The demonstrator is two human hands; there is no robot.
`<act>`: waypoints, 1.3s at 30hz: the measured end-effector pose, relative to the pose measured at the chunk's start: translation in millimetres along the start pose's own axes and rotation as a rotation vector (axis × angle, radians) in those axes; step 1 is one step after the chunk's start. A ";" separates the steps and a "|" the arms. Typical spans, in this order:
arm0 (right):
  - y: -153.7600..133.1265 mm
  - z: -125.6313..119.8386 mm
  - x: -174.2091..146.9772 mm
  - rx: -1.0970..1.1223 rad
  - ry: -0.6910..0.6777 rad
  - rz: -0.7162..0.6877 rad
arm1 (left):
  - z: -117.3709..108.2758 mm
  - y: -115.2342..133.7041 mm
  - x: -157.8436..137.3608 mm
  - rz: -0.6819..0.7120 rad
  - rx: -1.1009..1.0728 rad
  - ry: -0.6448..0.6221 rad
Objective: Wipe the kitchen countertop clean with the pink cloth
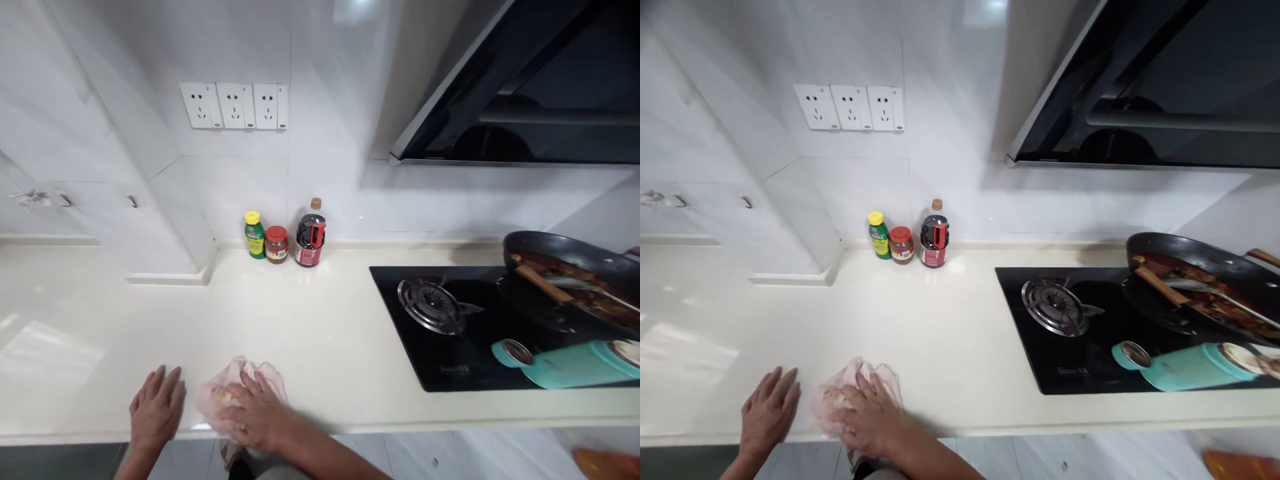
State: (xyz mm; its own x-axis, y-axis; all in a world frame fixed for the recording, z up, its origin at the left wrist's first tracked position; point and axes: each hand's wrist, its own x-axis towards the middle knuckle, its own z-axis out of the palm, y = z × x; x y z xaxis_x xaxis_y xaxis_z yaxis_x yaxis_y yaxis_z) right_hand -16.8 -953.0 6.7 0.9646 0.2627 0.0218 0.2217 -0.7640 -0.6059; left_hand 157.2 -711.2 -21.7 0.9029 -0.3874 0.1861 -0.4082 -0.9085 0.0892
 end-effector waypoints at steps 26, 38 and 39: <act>128.7 -26.6 -360.5 -0.607 0.194 0.689 | -1.9 7.3 5.2 -0.011 -0.056 0.016; 56.3 5.5 -207.2 -0.451 0.157 0.775 | -2.5 13.9 6.9 -0.049 -0.113 -0.025; 46.2 14.6 -179.9 -0.421 0.141 0.722 | -2.2 18.5 4.4 -0.023 -0.150 0.001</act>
State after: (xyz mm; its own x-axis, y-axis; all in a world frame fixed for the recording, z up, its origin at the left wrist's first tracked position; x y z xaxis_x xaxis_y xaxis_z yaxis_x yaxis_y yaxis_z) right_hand -182.1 -1027.0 -36.8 0.8922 -0.4291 -0.1409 -0.4484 -0.8788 -0.1632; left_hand 153.4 -729.5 -17.1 0.9122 -0.3663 0.1836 -0.4028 -0.8835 0.2391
